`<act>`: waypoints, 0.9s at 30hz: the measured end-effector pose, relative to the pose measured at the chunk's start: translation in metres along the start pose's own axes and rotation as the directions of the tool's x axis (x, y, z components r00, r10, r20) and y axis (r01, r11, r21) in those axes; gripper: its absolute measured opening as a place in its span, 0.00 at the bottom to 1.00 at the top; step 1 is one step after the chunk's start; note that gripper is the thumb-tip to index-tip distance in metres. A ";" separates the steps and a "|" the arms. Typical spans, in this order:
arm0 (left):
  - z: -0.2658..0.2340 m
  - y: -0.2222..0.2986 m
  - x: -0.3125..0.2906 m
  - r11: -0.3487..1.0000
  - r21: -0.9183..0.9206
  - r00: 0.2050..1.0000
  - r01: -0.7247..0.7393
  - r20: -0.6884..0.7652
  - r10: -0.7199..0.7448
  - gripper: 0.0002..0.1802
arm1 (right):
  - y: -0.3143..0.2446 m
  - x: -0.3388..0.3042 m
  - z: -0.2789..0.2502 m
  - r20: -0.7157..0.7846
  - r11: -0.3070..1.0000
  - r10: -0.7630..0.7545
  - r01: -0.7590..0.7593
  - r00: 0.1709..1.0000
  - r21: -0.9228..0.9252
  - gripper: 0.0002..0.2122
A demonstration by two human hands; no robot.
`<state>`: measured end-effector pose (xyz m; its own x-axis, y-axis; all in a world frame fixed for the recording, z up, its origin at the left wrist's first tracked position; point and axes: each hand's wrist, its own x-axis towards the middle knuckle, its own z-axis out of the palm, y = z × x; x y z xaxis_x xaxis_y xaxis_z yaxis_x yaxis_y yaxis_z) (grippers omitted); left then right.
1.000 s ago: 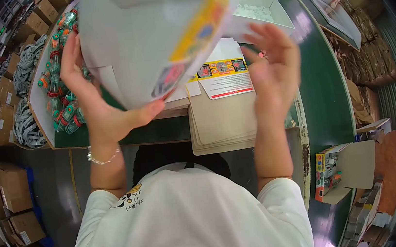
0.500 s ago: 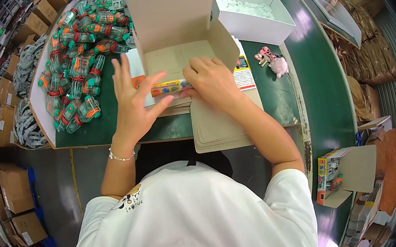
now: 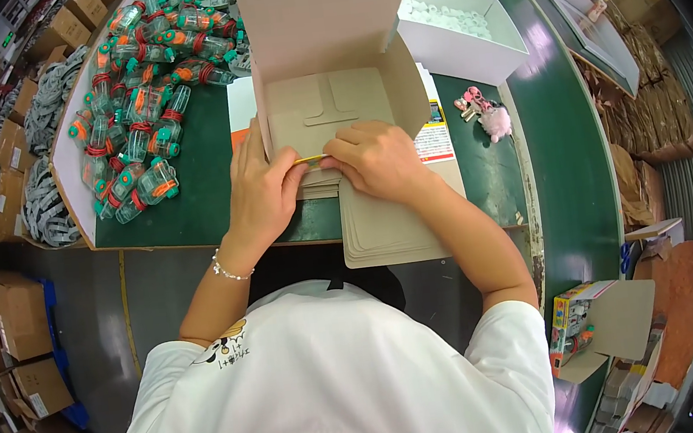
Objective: Assembling and packaging plastic components and stickers into cardboard boxes on a production line.
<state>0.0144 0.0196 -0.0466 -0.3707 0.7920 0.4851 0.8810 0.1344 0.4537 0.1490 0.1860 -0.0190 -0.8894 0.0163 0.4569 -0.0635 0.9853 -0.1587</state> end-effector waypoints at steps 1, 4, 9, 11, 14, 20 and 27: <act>-0.006 0.001 0.000 0.998 0.056 1.000 -0.023 0.013 0.023 0.14 | 0.000 0.001 -0.004 0.004 1.000 0.001 -0.002 1.000 0.010 0.09; -0.036 0.007 0.007 0.995 0.032 0.995 -0.096 -0.022 0.096 0.16 | -0.008 0.018 -0.031 -0.112 0.996 -0.069 0.061 0.991 -0.069 0.10; -0.086 -0.017 0.049 0.970 -0.179 0.967 -0.166 -0.224 0.124 0.23 | 0.040 0.038 -0.083 -0.596 0.992 -0.016 -0.060 0.803 -0.108 0.05; -0.091 -0.055 0.082 0.988 -0.114 0.977 -0.108 -0.197 0.084 0.23 | 0.083 0.058 -0.097 -0.675 0.943 0.250 -0.333 0.694 0.007 0.04; -0.079 -0.116 0.144 0.999 -0.021 0.995 -0.041 -0.093 0.038 0.25 | 0.185 0.076 -0.102 -0.437 0.840 0.445 -0.534 0.781 -0.099 0.11; -0.016 -0.178 0.237 0.975 0.218 0.968 -0.050 -0.231 0.101 0.34 | 0.282 0.089 -0.067 0.378 0.491 0.835 -0.852 0.400 -0.183 0.23; -0.012 -0.194 0.278 0.955 0.094 0.959 -0.283 0.014 0.283 0.38 | 0.371 0.054 0.000 0.305 0.898 0.435 -0.430 0.847 -0.087 0.18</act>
<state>-0.2631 0.2072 0.0091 -0.1024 0.8062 0.5827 0.9733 -0.0397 0.2260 0.0774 0.5525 -0.0534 -0.9192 0.3906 0.0505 0.3651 0.8931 -0.2629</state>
